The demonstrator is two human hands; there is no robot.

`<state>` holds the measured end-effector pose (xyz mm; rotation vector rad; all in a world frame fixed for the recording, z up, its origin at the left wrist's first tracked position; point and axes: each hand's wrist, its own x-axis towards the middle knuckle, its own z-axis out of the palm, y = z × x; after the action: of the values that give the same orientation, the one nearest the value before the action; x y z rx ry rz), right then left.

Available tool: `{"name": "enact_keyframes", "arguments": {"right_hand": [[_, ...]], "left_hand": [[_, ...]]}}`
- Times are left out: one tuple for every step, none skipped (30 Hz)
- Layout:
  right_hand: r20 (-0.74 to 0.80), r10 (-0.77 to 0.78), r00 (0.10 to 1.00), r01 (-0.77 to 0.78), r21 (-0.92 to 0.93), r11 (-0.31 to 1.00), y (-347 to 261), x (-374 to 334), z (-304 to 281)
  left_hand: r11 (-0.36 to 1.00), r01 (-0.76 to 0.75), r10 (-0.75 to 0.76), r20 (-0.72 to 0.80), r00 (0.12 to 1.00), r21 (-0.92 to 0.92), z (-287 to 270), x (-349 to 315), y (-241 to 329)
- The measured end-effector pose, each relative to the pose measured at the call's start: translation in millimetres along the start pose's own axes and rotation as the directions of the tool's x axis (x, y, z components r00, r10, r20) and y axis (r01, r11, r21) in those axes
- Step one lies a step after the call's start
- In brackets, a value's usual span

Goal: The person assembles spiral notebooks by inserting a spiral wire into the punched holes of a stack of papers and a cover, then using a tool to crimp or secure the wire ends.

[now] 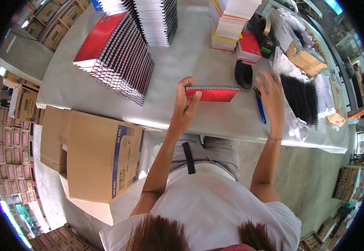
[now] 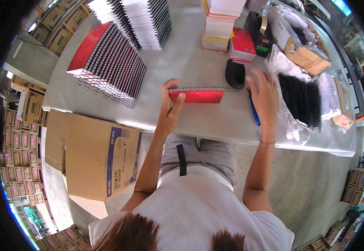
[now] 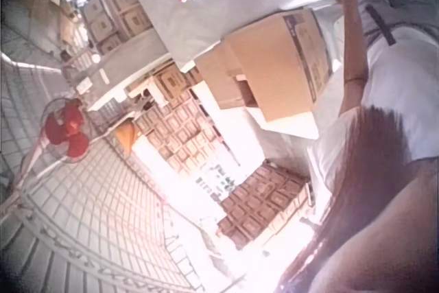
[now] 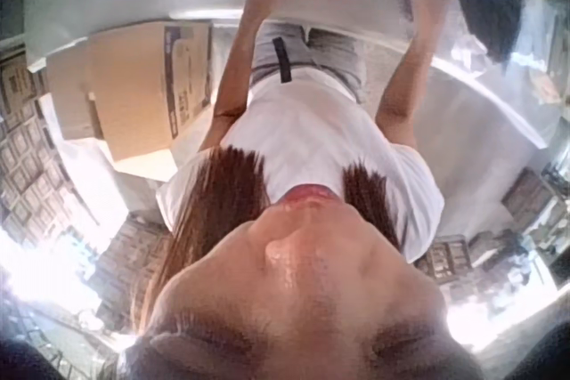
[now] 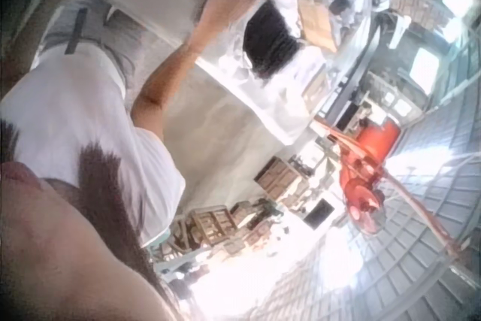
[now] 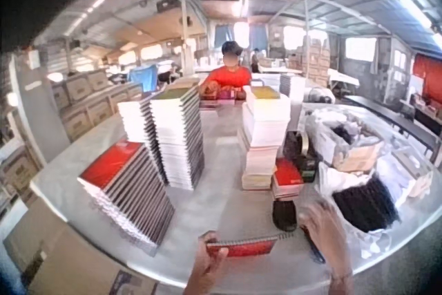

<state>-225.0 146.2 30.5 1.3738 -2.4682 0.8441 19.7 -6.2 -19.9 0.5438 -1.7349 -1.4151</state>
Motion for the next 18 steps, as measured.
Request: {"name": "enact_keyframes", "arguments": {"right_hand": [[0.019, 0.035, 0.999, -0.034, -0.072, 0.997, 10, -23, 3], [0.036, 0.074, 0.997, -0.068, -0.149, 0.987, 21, -50, 13], [0.052, 0.113, 0.992, -0.099, -0.218, 0.971, 26, -68, 20], [0.051, 0.131, 0.99, -0.117, -0.216, 0.969, 18, -73, 18], [0.049, 0.148, 0.988, -0.134, -0.214, 0.968, 6, -77, 15], [0.04, 0.166, 0.985, -0.154, -0.216, 0.964, -1, -78, 12], [-0.001, 0.172, 0.985, -0.169, -0.179, 0.969, 0, -81, 12], [-0.041, 0.178, 0.983, -0.182, -0.141, 0.973, 1, -84, 13], [-0.084, 0.186, 0.979, -0.194, -0.103, 0.976, -2, -83, 11], [-0.117, 0.194, 0.974, -0.193, 0.016, 0.981, -8, -82, 8], [-0.148, 0.205, 0.968, -0.186, 0.135, 0.973, -17, -81, 4], [-0.171, 0.218, 0.961, -0.17, 0.256, 0.952, -33, -78, -1], [-0.147, 0.16, 0.976, -0.11, 0.304, 0.946, -50, -76, -4], [-0.127, 0.103, 0.987, -0.052, 0.354, 0.934, -68, -76, -6], [-0.113, 0.044, 0.993, 0.005, 0.402, 0.916, -86, -75, -7], [-0.095, -0.014, 0.995, 0.053, 0.428, 0.902, -101, -75, -5], [-0.079, -0.073, 0.994, 0.101, 0.456, 0.884, -115, -75, -2], [-0.074, -0.103, 0.992, 0.125, 0.458, 0.88, -124, -76, 5]], "left_hand": [[0.998, 0.042, -0.042, 0.008, 0.999, -0.038, -2, -1, 1], [0.997, 0.054, -0.053, 0.01, 0.999, -0.053, -1, -1, 1], [0.996, 0.066, -0.065, 0.008, 0.998, -0.063, -2, -1, 3], [0.998, 0.049, -0.05, -0.013, 0.999, -0.043, -3, -1, 6], [0.999, 0.033, -0.034, -0.033, 0.999, -0.022, -5, -2, 6], [1.0, 0.027, -0.028, -0.04, 0.999, -0.008, -5, -1, 5], [1.0, 0.022, -0.021, -0.048, 0.999, 0.006, -6, 0, 2], [1.0, 0.016, -0.015, -0.057, 0.998, 0.021, -7, -1, 0], [0.999, 0.004, 0.0, -0.068, 0.998, 0.052, -6, -1, -1], [0.996, -0.008, 0.014, -0.079, 0.997, 0.084, -5, -1, -2], [0.993, -0.019, 0.029, -0.09, 0.996, 0.116, -4, -1, -2], [0.996, -0.014, 0.023, -0.108, 0.994, 0.092, -4, -3, -2], [0.998, -0.009, 0.017, -0.124, 0.992, 0.066, -4, -3, 0], [0.999, -0.006, 0.011, -0.137, 0.99, 0.041, -5, -4, 1], [0.999, 0.011, -0.004, -0.136, 0.991, 0.051, -6, -5, 4], [0.998, 0.027, -0.019, -0.131, 0.991, 0.059, -6, -6, 6], [0.997, 0.043, -0.034, -0.127, 0.991, 0.068, -6, -6, 8], [0.994, 0.064, -0.053, -0.122, 0.991, 0.093, -6, -7, 14]]}}
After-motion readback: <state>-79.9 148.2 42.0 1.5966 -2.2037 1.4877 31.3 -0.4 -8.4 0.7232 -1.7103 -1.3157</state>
